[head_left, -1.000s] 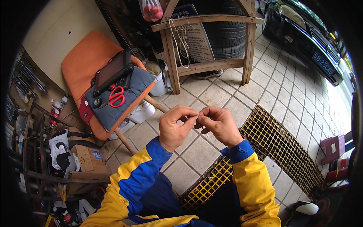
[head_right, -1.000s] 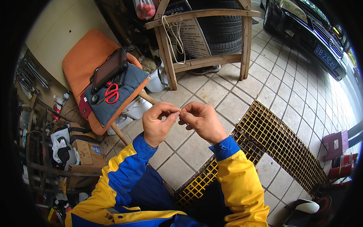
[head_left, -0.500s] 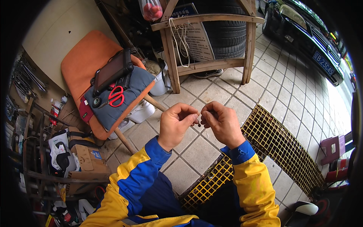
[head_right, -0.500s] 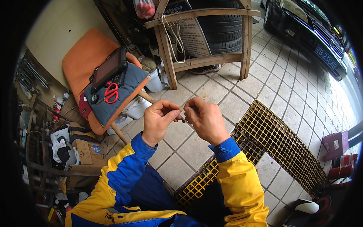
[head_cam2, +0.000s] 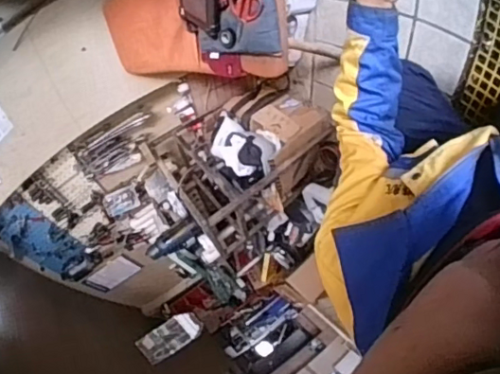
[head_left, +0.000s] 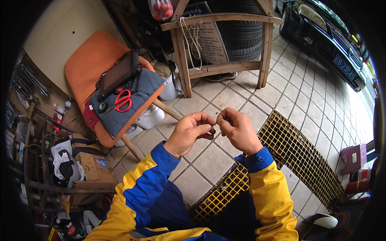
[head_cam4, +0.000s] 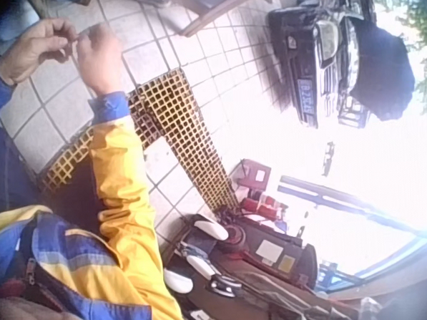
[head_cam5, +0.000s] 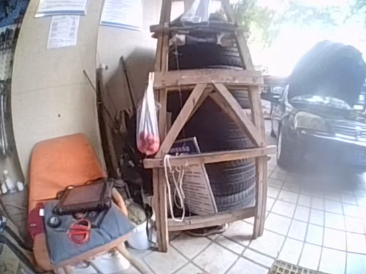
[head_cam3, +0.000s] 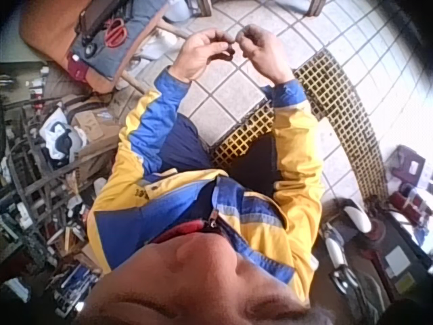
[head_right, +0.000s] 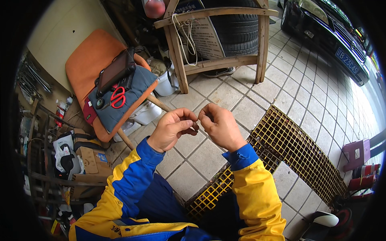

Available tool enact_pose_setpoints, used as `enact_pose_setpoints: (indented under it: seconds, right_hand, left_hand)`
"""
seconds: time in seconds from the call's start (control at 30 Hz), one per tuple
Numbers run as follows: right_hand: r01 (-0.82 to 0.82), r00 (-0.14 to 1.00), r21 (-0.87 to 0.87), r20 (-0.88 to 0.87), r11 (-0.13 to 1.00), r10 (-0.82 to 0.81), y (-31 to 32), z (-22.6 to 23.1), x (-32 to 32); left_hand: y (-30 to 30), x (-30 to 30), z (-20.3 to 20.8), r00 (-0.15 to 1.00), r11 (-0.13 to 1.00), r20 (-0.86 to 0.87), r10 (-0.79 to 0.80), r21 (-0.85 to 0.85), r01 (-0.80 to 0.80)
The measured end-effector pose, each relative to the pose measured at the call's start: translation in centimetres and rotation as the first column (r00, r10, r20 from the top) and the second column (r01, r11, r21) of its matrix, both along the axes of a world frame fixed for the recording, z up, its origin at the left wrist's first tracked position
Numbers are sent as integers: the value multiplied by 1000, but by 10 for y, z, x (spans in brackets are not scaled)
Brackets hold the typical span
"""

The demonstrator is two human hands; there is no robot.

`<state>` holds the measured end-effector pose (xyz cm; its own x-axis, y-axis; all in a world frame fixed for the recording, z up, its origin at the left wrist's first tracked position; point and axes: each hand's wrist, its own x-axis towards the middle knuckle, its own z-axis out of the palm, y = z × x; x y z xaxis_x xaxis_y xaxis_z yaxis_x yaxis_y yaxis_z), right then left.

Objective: The person sits on the floor and repeatedly manipulates a small metallic component with both hands, twisting and aligning it. They then pick up a pair of red-handled scissors, place them on a nearby chair, and open a small white plastic case containing multiple small parts.

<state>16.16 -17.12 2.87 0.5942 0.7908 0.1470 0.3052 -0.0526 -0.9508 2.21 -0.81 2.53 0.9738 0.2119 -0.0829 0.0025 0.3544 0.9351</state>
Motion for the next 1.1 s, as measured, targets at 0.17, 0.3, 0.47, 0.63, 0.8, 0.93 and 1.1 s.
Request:
enact_pose_setpoints:
  seconds: [0.17, 0.3, 0.47, 0.63, 0.8, 0.93, 1.1]
  right_hand:
    - [-63, 983, -31, -174, 998, 57, -2, 1, 4]
    - [-111, 975, -53, -200, 992, 98, -3, 1, 4]
    - [-159, 973, -79, -182, 984, 142, -4, 3, 5]
    - [-150, 983, -101, -125, 984, 137, -5, 6, 5]
    - [-129, 991, -133, -62, 983, 121, -6, 8, 4]
    - [-122, 992, -142, -35, 982, 118, -6, 8, 4]
    - [-101, 995, -151, -31, 983, 98, -6, 8, 5]
  left_hand:
    - [1, -1, 0, 998, 997, 3, -62, 43, 62]
    - [3, 0, -1, 995, 993, -20, -97, 64, 99]
    - [5, -2, -2, 989, 982, -81, -121, 134, 131]
    - [7, -1, -1, 994, 952, -36, -103, 287, 109]
    - [11, -4, 3, 986, 988, -141, -93, 106, 108]
    - [12, -3, 4, 980, 989, -167, -111, -114, 93]
    - [13, -2, 3, 980, 972, -165, -108, -225, 70]
